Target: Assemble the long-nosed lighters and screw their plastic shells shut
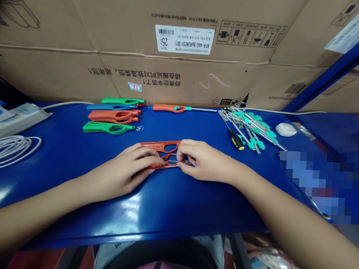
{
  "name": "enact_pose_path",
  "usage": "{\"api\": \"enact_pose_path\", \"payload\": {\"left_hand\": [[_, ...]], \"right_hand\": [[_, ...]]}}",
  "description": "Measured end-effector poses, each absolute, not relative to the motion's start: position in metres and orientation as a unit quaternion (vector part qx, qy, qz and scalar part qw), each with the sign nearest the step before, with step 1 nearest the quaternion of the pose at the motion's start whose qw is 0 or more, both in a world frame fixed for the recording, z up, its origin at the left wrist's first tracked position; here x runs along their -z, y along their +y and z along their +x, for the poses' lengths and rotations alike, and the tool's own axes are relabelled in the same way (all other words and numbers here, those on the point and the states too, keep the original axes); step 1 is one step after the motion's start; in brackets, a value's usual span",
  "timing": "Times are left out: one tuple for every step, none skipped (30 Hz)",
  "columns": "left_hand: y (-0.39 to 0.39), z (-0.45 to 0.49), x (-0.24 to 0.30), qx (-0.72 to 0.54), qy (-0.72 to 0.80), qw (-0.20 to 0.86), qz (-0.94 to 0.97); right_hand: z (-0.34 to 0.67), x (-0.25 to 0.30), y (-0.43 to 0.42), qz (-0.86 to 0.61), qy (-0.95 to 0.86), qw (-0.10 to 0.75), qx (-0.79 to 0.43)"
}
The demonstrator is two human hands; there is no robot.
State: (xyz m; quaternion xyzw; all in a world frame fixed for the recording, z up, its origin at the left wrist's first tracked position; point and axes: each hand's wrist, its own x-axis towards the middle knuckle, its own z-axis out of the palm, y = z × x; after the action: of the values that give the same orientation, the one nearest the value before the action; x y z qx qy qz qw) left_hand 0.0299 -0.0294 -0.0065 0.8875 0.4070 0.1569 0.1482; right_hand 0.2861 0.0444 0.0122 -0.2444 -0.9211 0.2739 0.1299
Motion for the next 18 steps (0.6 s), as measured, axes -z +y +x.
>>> {"api": "enact_pose_path", "payload": {"left_hand": [[-0.0294, 0.0301, 0.0062, -0.155, 0.406, 0.148, 0.888], [-0.0293, 0.0302, 0.0062, -0.155, 0.405, 0.147, 0.889], [-0.0293, 0.0302, 0.0064, -0.156, 0.404, 0.146, 0.889], [-0.0294, 0.0301, 0.0067, -0.156, 0.405, 0.145, 0.889], [-0.0296, 0.0299, 0.007, -0.154, 0.406, 0.145, 0.889], [-0.0299, 0.0297, 0.0073, -0.152, 0.406, 0.144, 0.889], [-0.0303, 0.0293, 0.0075, -0.149, 0.406, 0.143, 0.89], [-0.0308, 0.029, 0.0076, -0.145, 0.406, 0.14, 0.891], [-0.0313, 0.0286, 0.0076, -0.141, 0.406, 0.136, 0.893], [-0.0317, 0.0283, 0.0077, -0.136, 0.405, 0.132, 0.895], [-0.032, 0.028, 0.0078, -0.133, 0.403, 0.127, 0.897], [-0.0321, 0.0279, 0.008, -0.131, 0.401, 0.122, 0.898], [-0.0321, 0.0279, 0.0083, -0.13, 0.4, 0.12, 0.899], [-0.0319, 0.0279, 0.0086, -0.131, 0.4, 0.119, 0.899], [-0.0316, 0.0281, 0.0088, -0.132, 0.4, 0.119, 0.899], [-0.0313, 0.0283, 0.009, -0.134, 0.401, 0.12, 0.898], [-0.0309, 0.0285, 0.009, -0.135, 0.402, 0.121, 0.897], [-0.0307, 0.0287, 0.0088, -0.136, 0.403, 0.121, 0.897]], "right_hand": [[0.2867, -0.013, 0.0452, -0.237, -0.925, 0.122, -0.271], [0.2872, -0.0134, 0.0459, -0.23, -0.928, 0.114, -0.269], [0.2874, -0.0135, 0.0466, -0.226, -0.931, 0.107, -0.266], [0.2876, -0.0132, 0.0472, -0.225, -0.932, 0.103, -0.264], [0.2877, -0.0126, 0.0477, -0.226, -0.933, 0.101, -0.261], [0.2878, -0.0118, 0.0482, -0.229, -0.933, 0.101, -0.258], [0.2878, -0.0109, 0.0485, -0.231, -0.933, 0.104, -0.255], [0.2878, -0.01, 0.0489, -0.234, -0.933, 0.108, -0.252], [0.2877, -0.0091, 0.0491, -0.235, -0.932, 0.113, -0.25], [0.2875, -0.0083, 0.0494, -0.235, -0.932, 0.116, -0.25], [0.2873, -0.0077, 0.0496, -0.235, -0.931, 0.12, -0.252], [0.287, -0.0073, 0.0498, -0.234, -0.931, 0.122, -0.254], [0.2869, -0.0072, 0.0499, -0.233, -0.93, 0.121, -0.257], [0.2869, -0.0074, 0.05, -0.23, -0.93, 0.119, -0.26], [0.2869, -0.0078, 0.0499, -0.228, -0.93, 0.116, -0.264], [0.2871, -0.0084, 0.0498, -0.227, -0.93, 0.112, -0.267], [0.2873, -0.009, 0.0495, -0.225, -0.93, 0.107, -0.27], [0.2874, -0.0096, 0.0492, -0.225, -0.93, 0.104, -0.272]]}}
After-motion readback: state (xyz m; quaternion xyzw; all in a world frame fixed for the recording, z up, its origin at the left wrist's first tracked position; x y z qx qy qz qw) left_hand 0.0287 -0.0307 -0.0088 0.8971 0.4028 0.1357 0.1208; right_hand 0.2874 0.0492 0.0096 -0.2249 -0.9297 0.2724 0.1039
